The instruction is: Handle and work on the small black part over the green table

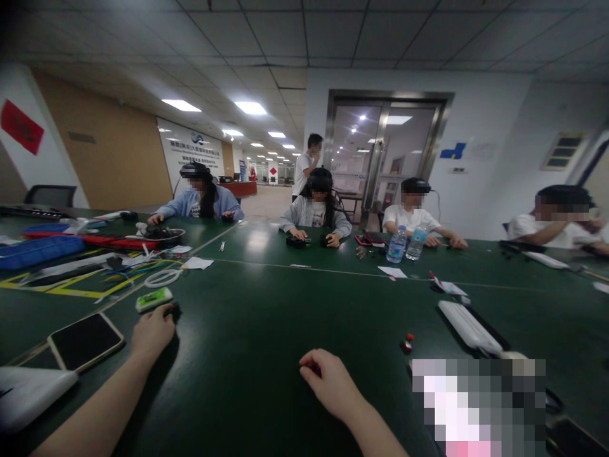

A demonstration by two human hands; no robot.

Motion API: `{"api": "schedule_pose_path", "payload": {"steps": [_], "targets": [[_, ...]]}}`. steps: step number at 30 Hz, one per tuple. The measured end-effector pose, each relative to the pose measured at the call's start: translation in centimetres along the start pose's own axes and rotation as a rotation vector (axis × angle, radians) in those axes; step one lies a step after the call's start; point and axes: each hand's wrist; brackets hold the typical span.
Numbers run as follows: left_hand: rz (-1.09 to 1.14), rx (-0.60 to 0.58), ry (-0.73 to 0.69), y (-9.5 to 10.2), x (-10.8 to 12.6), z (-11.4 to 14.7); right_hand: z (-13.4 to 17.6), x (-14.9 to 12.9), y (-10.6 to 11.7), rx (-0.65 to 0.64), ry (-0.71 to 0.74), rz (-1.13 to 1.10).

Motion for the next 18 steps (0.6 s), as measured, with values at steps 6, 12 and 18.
{"api": "schedule_pose_path", "payload": {"steps": [6,12,18], "targets": [[0.004,0.023,0.003,-0.5,-0.3,-0.4,0.2,-0.5,0.2,-0.016,-0.014,-0.004],[0.006,0.089,-0.040,-1.2,-0.6,-1.0,0.3,-0.8,0.3,-0.019,-0.024,0.007],[0.025,0.079,-0.045,-1.3,-0.6,-1.2,0.3,-0.3,0.2,-0.019,-0.017,0.004]]}}
Point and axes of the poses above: each hand's wrist, its own z-axis away from the middle knuckle, its own y-axis out of the back of the hand, x = y × z, and after that the axes turned 7 degrees about -x, right-handed
